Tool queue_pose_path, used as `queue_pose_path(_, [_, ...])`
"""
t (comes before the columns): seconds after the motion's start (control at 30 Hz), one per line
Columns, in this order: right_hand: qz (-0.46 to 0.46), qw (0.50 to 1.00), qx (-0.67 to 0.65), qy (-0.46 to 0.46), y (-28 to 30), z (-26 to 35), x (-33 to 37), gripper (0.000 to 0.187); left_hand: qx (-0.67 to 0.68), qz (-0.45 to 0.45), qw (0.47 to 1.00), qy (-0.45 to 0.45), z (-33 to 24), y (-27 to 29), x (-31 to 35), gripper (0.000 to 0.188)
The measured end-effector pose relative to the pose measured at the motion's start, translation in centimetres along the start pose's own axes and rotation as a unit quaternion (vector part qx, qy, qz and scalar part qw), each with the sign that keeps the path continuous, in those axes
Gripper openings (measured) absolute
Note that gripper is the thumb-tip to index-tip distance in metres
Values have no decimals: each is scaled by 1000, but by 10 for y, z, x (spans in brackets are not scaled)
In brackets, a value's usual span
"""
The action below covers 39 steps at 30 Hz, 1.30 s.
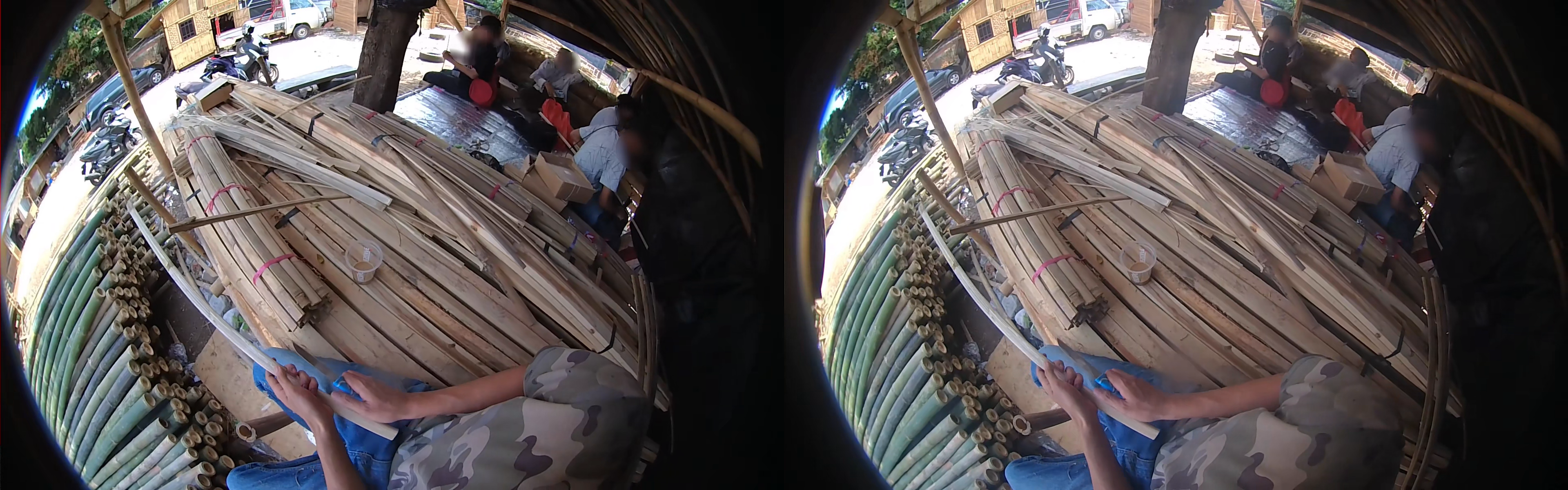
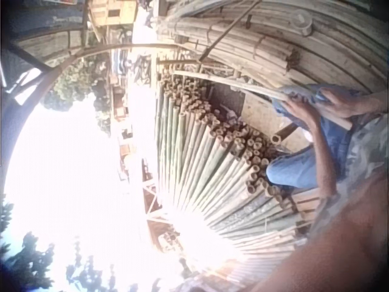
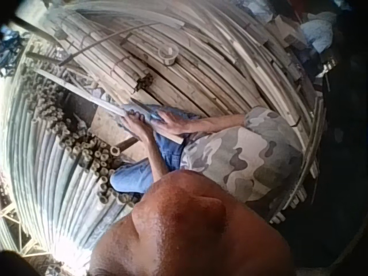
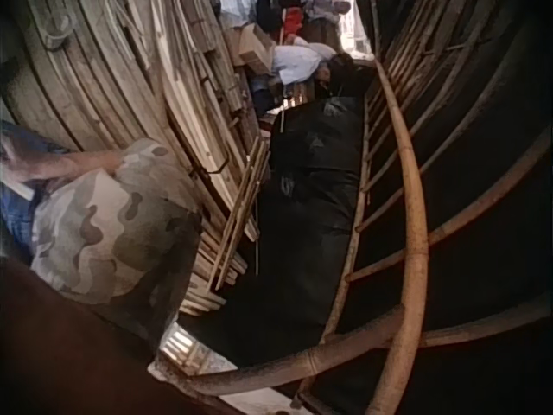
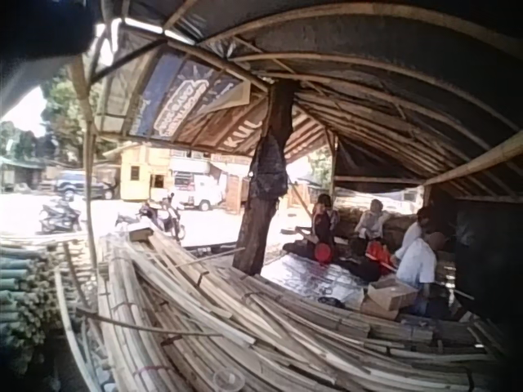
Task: Carving and smoothing a strip of bamboo with a small hand knife.
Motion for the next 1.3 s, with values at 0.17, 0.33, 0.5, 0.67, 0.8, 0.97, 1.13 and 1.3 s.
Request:
queue_pose_path(0.17, [31,999,3,-39,2,-4,-4,41,12,-4,1000,22,14,-8,13,16])
queue_pose_path(0.33, [51,998,-14,-29,-1,-1,3,38,-44,-9,999,24,22,-7,14,20])
queue_pose_path(0.5, [41,998,-25,-32,-7,-8,4,41,-59,-10,998,-16,26,0,11,27])
queue_pose_path(0.67, [36,999,-35,-17,-9,-5,3,42,-84,-1,996,-41,42,30,3,31])
queue_pose_path(0.8, [74,991,-62,-90,-16,-19,8,39,-79,-15,996,-33,35,16,8,30])
queue_pose_path(0.97, [61,994,-50,-80,-11,-16,4,41,-110,2,992,-56,26,10,11,32])
queue_pose_path(1.13, [31,997,-50,-46,-2,-8,1,41,-77,-10,995,-68,17,0,15,30])
queue_pose_path(1.3, [31,995,-66,-65,1,-8,0,42,-49,-12,999,8,18,-7,21,22])
Point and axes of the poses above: each hand's wrist, its own x-axis away from the middle knuckle, its own y-axis out of the back of the hand, z = x × y, the point moved 9 cm from there along -x, towards the middle knuckle
